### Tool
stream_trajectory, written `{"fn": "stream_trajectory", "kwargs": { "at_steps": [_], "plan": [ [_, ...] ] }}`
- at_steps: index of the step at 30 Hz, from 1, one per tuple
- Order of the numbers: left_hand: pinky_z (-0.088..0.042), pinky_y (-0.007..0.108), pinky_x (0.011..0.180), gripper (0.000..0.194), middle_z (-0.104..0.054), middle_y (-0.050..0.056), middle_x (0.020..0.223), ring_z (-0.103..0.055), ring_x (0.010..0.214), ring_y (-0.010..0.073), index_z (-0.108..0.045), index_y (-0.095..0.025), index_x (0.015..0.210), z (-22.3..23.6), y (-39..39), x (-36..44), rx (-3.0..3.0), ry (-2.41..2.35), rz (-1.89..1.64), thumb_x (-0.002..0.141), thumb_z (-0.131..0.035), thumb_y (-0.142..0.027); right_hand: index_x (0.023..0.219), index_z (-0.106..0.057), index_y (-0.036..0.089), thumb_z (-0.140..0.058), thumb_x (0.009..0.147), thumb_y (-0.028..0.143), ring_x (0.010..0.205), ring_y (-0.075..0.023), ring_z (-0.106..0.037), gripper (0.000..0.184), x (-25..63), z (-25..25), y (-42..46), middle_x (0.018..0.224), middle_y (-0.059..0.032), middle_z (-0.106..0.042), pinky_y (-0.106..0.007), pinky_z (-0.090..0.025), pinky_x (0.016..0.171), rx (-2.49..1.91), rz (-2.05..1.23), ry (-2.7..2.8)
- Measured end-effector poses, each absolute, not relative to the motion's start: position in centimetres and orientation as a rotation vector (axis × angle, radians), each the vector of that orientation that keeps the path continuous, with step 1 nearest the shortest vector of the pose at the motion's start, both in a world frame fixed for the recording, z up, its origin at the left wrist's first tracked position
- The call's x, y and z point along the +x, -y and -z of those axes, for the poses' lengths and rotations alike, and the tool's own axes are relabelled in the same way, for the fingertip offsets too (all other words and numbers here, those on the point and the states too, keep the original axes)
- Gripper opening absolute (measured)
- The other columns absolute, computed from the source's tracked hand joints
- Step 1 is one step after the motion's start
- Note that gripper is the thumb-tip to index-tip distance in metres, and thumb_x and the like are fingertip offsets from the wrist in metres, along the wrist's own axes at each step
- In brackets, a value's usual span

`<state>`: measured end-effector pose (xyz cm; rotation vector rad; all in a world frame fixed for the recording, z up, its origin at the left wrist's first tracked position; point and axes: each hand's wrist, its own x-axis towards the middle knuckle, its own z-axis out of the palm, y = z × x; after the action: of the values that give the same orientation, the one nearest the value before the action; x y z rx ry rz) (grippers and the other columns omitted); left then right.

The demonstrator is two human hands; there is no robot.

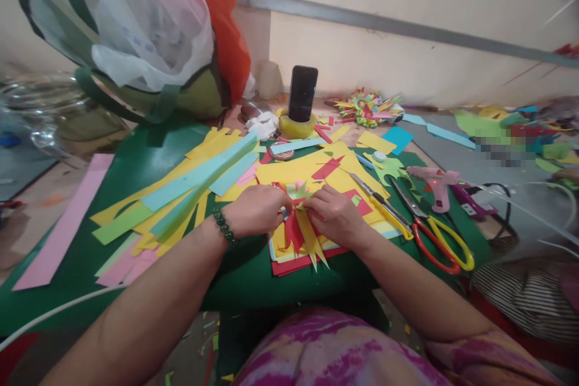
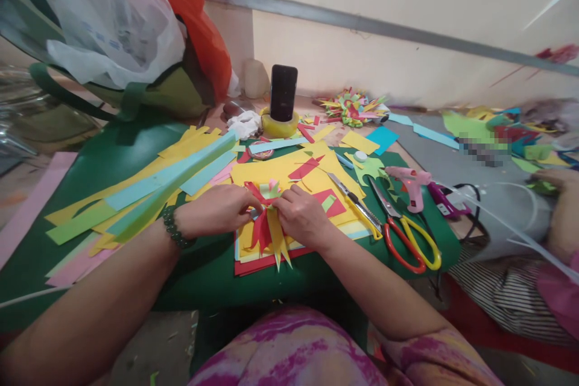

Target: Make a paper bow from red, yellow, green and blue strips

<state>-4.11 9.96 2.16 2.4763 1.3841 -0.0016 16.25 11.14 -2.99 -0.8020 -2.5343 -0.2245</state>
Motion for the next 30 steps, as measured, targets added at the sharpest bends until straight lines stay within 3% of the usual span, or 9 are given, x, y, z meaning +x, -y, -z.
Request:
{"fn": "stream_trajectory", "kwargs": {
  "at_steps": [17,30],
  "plan": [
    [-0.047,0.033,0.070,0.029,-0.075,0.010,0.088,-0.068,0.084,0.0268,-0.077,-0.024,0.090,-2.0,-9.9,-4.1,2.458,-1.375,-0.027,0.076,-0.053,-0.014,0.073,-0.069,0.017,-0.058,0.082,0.009,0.074,-0.0194,-0.047,0.016,15.8,2.7,-10.7,0.071,-0.0068,-0.059,-0.030,-0.031,0.057,-0.918,0.284,2.601],
    [-0.044,0.033,0.065,0.029,-0.075,0.010,0.090,-0.068,0.087,0.0284,-0.075,-0.022,0.094,-2.3,-9.8,-4.0,2.499,-1.384,0.082,0.078,-0.052,-0.014,0.082,-0.072,0.015,-0.057,0.076,0.009,0.079,-0.0220,-0.047,0.018,16.0,1.4,-10.4,0.078,-0.0093,-0.061,-0.032,-0.035,0.059,-0.977,0.248,2.704]
  ]
}}
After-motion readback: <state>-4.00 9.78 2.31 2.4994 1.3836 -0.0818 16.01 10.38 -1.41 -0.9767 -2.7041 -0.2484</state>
